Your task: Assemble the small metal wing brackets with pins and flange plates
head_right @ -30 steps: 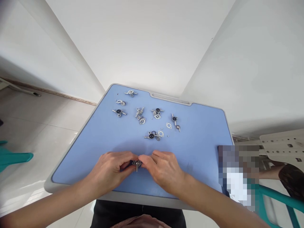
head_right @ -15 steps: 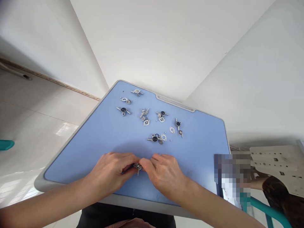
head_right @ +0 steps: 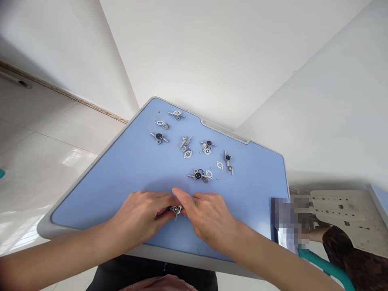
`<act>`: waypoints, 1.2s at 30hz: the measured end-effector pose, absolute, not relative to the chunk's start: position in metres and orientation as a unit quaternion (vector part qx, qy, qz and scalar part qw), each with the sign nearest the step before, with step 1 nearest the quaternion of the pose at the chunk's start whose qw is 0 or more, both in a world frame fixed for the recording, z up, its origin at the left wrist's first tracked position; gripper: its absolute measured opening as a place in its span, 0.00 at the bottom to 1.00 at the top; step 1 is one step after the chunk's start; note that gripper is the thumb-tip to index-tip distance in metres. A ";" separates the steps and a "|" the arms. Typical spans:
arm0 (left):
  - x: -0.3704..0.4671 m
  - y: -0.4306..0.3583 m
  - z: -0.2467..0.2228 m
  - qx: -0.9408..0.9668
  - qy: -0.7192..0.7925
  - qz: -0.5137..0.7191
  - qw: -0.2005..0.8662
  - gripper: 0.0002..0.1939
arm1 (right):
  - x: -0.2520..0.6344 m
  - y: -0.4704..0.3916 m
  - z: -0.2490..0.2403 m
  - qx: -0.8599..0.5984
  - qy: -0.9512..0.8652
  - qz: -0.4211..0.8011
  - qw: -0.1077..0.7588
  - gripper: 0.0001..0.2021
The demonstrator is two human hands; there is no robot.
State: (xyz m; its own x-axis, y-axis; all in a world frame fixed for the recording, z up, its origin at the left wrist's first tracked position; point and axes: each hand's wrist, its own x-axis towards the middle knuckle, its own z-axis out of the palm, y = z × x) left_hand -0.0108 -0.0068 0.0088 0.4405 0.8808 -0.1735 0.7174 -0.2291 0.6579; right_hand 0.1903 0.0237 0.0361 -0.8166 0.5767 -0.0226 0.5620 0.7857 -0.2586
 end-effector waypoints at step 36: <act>-0.013 -0.008 0.006 0.771 0.509 0.168 0.343 0.10 | 0.194 0.034 0.023 -0.338 -0.918 0.179 0.106 0.04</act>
State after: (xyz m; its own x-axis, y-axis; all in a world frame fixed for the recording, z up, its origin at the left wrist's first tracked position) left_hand -0.0133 -0.0083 0.0061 0.4258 0.9003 -0.0908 0.6699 -0.2462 0.7005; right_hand 0.1939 0.0338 0.0231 -0.7493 0.6580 0.0745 0.5821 0.7081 -0.3996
